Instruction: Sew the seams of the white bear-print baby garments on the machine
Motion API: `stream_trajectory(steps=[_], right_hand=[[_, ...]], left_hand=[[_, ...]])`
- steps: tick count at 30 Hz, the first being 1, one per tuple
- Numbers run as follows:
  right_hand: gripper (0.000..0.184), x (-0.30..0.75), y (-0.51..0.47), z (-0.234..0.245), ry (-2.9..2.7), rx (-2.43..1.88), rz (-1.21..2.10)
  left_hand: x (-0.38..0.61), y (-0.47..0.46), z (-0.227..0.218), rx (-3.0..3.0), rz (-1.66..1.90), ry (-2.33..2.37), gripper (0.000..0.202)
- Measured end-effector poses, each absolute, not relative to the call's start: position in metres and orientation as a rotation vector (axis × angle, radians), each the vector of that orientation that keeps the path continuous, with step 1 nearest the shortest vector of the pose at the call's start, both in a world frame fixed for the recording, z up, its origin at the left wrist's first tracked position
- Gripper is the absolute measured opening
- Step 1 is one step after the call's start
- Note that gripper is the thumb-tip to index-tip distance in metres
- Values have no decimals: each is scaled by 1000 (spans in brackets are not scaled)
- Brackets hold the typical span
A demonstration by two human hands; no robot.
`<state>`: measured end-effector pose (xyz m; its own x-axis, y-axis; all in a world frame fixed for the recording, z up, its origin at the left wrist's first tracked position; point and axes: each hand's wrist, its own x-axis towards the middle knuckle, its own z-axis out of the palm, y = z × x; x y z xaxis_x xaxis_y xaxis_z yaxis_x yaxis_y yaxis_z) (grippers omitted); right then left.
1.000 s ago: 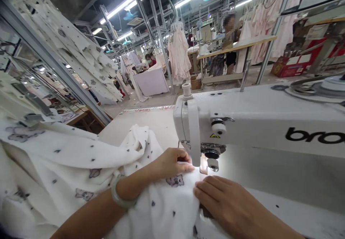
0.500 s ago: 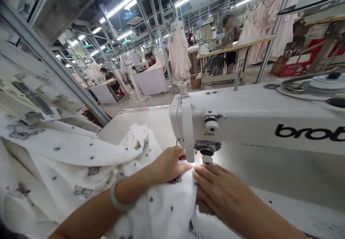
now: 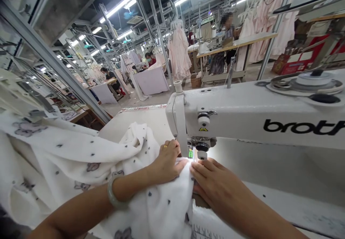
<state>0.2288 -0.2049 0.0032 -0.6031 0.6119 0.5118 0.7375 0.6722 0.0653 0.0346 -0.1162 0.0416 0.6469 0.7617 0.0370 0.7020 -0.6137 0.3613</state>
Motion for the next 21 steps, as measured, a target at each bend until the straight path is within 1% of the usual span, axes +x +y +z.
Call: stream_trajectory(steps=[6, 12, 16, 21], right_hand=[[41, 228, -204, 6, -2353, -1048, -478], [36, 228, -201, 15, -2361, -1034, -571], [43, 227, -202, 20, -2320, -1134, -566], [41, 228, -203, 19, -2300, -1148, -504]], left_hand=[[44, -106, 32, 2555, 320, 1149, 7], [48, -97, 34, 2602, 292, 1129, 10], [47, -96, 32, 2600, 309, 1128, 12], [51, -95, 27, 2618, 316, 1163, 11]])
